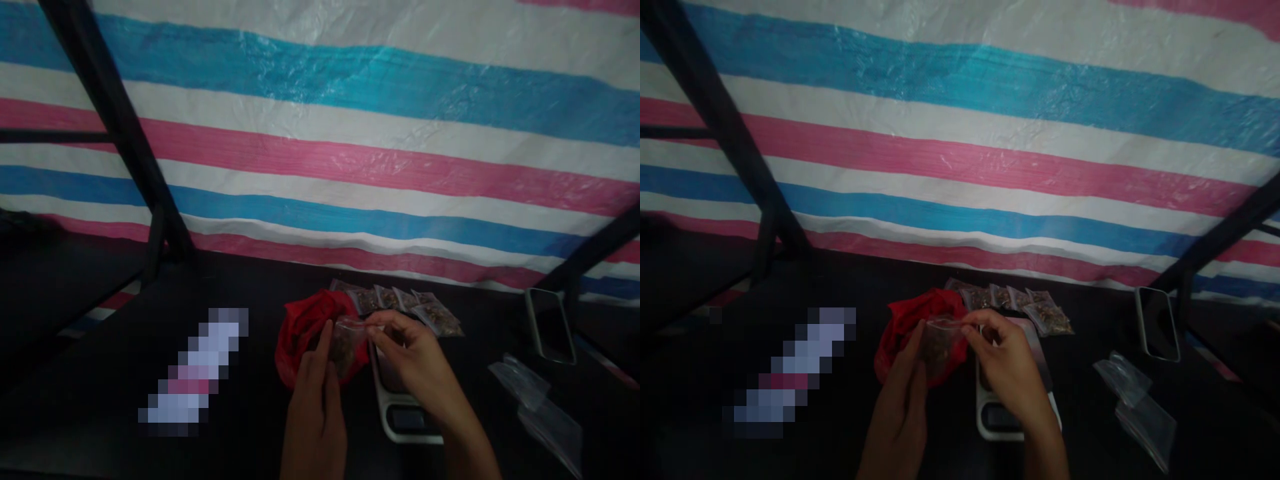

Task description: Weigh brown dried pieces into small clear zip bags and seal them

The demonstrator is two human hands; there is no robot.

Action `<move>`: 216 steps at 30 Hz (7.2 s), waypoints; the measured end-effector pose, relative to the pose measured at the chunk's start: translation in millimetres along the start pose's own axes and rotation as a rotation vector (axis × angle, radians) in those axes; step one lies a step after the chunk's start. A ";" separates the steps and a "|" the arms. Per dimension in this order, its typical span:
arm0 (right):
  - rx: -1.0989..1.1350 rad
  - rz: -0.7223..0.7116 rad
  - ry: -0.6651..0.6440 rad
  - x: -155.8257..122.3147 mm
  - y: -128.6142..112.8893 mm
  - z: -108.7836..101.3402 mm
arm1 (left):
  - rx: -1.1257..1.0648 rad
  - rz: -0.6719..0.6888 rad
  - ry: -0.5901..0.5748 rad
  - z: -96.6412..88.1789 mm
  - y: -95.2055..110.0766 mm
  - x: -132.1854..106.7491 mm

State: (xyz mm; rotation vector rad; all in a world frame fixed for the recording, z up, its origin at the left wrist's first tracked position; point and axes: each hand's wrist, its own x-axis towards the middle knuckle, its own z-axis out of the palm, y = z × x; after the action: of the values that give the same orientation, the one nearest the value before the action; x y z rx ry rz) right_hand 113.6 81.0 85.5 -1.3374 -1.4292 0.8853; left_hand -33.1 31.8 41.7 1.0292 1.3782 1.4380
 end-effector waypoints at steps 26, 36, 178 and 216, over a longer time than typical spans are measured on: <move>-0.285 0.068 0.610 -10.2 71.0 -108.2 | 0.122 0.265 -0.008 11.0 -22.1 -18.8; -0.262 0.048 0.494 -10.1 69.3 -102.7 | 0.133 0.430 0.077 1.0 -19.4 -5.8; -0.361 -0.382 0.433 20.5 12.3 -39.9 | 0.277 0.169 0.100 -48.1 -10.9 99.0; -0.487 -0.219 -0.092 65.9 10.8 53.3 | 0.435 0.157 -0.057 -72.8 2.3 121.5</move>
State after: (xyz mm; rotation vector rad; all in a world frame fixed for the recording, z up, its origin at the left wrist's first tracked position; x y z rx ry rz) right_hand 69.5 152.6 70.8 -1.4635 -1.9041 0.4731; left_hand -137.1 128.0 40.3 1.4705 1.6379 1.2312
